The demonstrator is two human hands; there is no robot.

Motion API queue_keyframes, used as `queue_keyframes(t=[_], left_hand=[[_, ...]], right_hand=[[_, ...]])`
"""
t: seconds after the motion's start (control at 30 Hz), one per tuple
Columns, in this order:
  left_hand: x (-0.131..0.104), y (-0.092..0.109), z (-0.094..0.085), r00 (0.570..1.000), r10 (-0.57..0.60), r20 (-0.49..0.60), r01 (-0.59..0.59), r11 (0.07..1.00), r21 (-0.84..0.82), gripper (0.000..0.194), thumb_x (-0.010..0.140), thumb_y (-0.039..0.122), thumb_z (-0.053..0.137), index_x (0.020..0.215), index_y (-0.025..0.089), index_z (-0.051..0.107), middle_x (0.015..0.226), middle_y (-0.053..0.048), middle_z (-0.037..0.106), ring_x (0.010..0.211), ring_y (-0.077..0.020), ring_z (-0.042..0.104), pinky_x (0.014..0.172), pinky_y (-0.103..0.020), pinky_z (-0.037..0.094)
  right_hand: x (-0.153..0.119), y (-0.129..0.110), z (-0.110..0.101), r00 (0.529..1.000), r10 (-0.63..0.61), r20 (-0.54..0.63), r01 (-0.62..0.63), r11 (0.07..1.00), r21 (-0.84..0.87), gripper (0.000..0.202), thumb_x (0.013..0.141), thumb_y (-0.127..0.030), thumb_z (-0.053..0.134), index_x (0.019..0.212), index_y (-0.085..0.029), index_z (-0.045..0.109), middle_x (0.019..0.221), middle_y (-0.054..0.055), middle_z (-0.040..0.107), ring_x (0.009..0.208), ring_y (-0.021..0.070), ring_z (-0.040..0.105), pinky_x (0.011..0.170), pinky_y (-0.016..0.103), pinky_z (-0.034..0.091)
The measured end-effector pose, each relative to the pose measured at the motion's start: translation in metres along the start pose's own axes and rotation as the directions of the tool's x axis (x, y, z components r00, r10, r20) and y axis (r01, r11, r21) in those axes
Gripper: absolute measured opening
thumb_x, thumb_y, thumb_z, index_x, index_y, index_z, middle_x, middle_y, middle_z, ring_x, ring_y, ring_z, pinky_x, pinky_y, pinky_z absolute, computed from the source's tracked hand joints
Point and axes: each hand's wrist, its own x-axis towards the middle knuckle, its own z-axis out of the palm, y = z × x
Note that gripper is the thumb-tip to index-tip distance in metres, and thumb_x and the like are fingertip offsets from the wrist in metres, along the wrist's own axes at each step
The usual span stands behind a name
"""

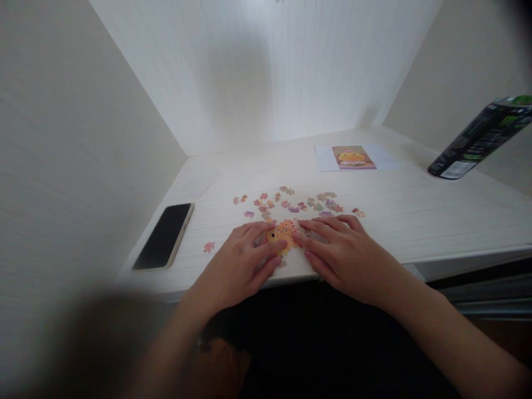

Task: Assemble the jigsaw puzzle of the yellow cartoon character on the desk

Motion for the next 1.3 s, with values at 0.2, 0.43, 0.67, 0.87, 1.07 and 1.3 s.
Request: queue_keyframes(t=[0.2,0.43,0.67,0.87,1.07,1.3], left_hand=[[0.0005,-0.0007,-0.0003,1.0,0.013,0.02,-0.013,1.0,0.012,0.038,0.097,0.035,0.042,0.134,0.03,0.051,0.145,-0.008,0.04,0.134,-0.0228,0.037,0.115,-0.044,0.033],[-0.0011,-0.0026,0.0013,0.999,0.015,0.042,-0.015,1.0,-0.012,0.039,0.098,0.038,0.039,0.135,0.031,0.048,0.153,-0.006,0.032,0.14,-0.0206,0.031,0.119,-0.041,0.028],[-0.0007,-0.0034,0.0016,0.999,0.009,0.04,-0.008,1.0,-0.027,0.037,0.098,0.039,0.039,0.132,0.03,0.05,0.153,-0.006,0.032,0.141,-0.0201,0.031,0.12,-0.04,0.028],[0.0,-0.0038,-0.0001,0.998,0.007,0.061,-0.005,1.0,-0.025,0.039,0.098,0.037,0.037,0.135,0.03,0.047,0.154,-0.004,0.032,0.143,-0.0173,0.029,0.122,-0.038,0.024],[0.001,-0.0038,-0.0017,0.996,0.016,0.091,-0.012,0.999,-0.04,0.043,0.098,0.037,0.036,0.14,0.032,0.041,0.152,0.002,0.037,0.145,-0.0142,0.024,0.124,-0.04,0.018],[0.0014,-0.0049,0.0,0.997,0.013,0.074,-0.009,0.999,-0.048,0.046,0.098,0.037,0.037,0.144,0.034,0.036,0.153,0.004,0.036,0.145,-0.0135,0.023,0.124,-0.041,0.02]], right_hand=[[-0.0043,-0.0053,0.0031,1.0,0.004,0.018,-0.004,1.0,-0.028,0.039,0.097,-0.026,0.043,0.134,-0.019,0.054,0.136,0.014,0.055,0.123,0.0316,0.049,0.099,0.05,0.037],[-0.0059,-0.009,0.0044,0.998,0.004,0.062,-0.003,1.0,-0.031,0.044,0.099,-0.03,0.041,0.14,-0.018,0.049,0.142,0.011,0.052,0.13,0.0324,0.045,0.105,0.054,0.032],[-0.0067,-0.0052,0.0067,0.998,-0.038,0.045,0.039,0.999,-0.025,0.047,0.098,-0.032,0.041,0.141,-0.016,0.047,0.149,0.01,0.045,0.137,0.0322,0.038,0.107,0.054,0.031],[-0.0081,-0.0046,0.0075,0.995,-0.059,0.078,0.061,0.998,-0.026,0.051,0.097,-0.03,0.042,0.146,-0.016,0.041,0.152,0.007,0.041,0.14,0.0309,0.034,0.11,0.055,0.03],[-0.0093,-0.0047,0.0068,0.988,-0.092,0.123,0.097,0.995,-0.035,0.056,0.096,-0.026,0.041,0.15,-0.016,0.033,0.156,0.006,0.033,0.144,0.0278,0.028,0.114,0.052,0.029],[-0.0096,-0.0065,0.0069,0.987,-0.078,0.141,0.082,0.996,-0.021,0.058,0.096,-0.032,0.043,0.151,-0.017,0.032,0.157,0.007,0.032,0.144,0.0306,0.029,0.114,0.057,0.028]])
